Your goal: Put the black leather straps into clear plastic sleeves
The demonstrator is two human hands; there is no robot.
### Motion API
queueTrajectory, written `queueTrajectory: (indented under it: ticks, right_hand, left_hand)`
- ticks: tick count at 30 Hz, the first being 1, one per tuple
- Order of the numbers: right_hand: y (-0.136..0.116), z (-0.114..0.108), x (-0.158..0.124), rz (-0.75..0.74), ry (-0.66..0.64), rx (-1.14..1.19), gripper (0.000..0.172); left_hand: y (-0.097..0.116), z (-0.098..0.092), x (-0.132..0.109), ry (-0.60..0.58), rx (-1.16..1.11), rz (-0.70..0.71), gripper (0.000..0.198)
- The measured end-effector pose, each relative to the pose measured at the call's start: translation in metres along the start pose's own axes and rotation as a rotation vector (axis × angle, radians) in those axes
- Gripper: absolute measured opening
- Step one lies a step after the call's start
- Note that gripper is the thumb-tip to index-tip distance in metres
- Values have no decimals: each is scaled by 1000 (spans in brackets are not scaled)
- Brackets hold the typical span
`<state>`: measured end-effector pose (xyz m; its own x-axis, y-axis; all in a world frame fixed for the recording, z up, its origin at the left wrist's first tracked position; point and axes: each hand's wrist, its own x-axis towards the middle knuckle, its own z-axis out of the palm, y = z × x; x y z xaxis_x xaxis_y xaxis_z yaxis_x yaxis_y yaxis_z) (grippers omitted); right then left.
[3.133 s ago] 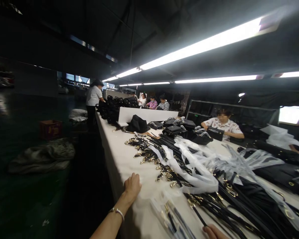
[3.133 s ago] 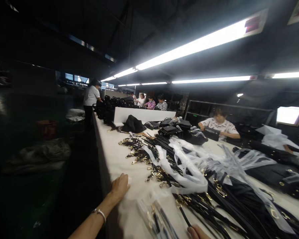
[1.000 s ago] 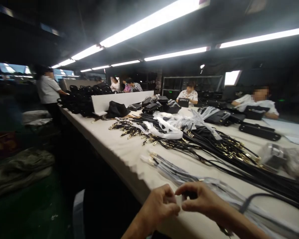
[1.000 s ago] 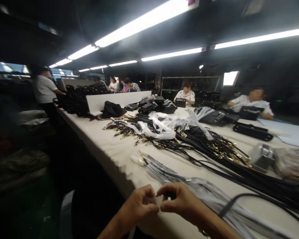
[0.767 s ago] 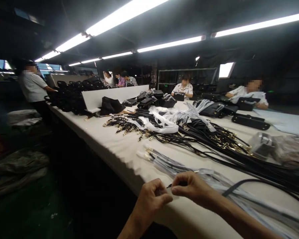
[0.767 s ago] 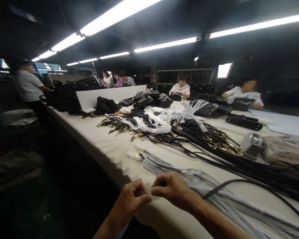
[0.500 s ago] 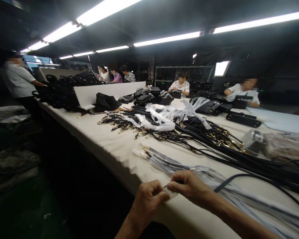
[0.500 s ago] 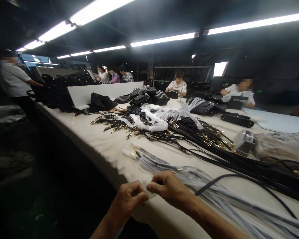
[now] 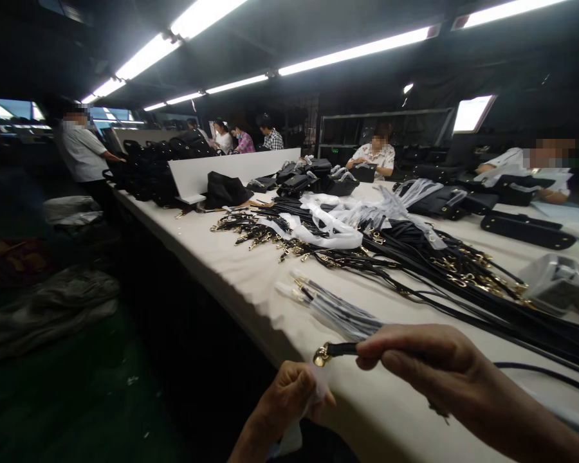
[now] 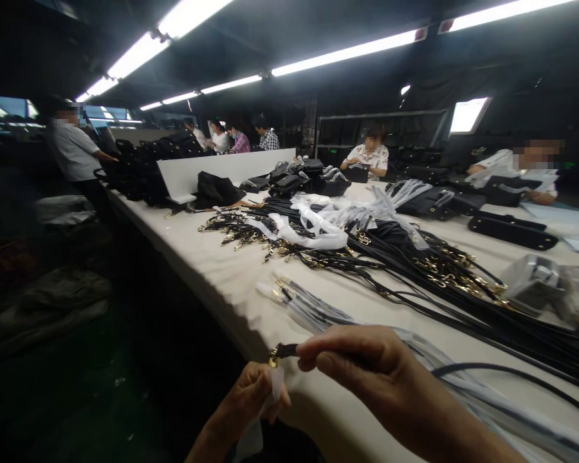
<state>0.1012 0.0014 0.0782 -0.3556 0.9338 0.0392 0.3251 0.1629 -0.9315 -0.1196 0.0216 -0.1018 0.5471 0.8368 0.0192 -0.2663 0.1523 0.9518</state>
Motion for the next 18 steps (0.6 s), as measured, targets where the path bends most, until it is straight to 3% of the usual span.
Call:
queueTrajectory:
  ticks: [6, 18]
  right_hand:
    - [-7, 8, 4, -118, -7, -24, 20]
    - [2, 15, 8, -66, -49, -56, 22]
  left_hand:
    - [1, -1, -1, 4, -86, 18, 74]
    - [-3, -7, -7, 41, -82, 30, 70]
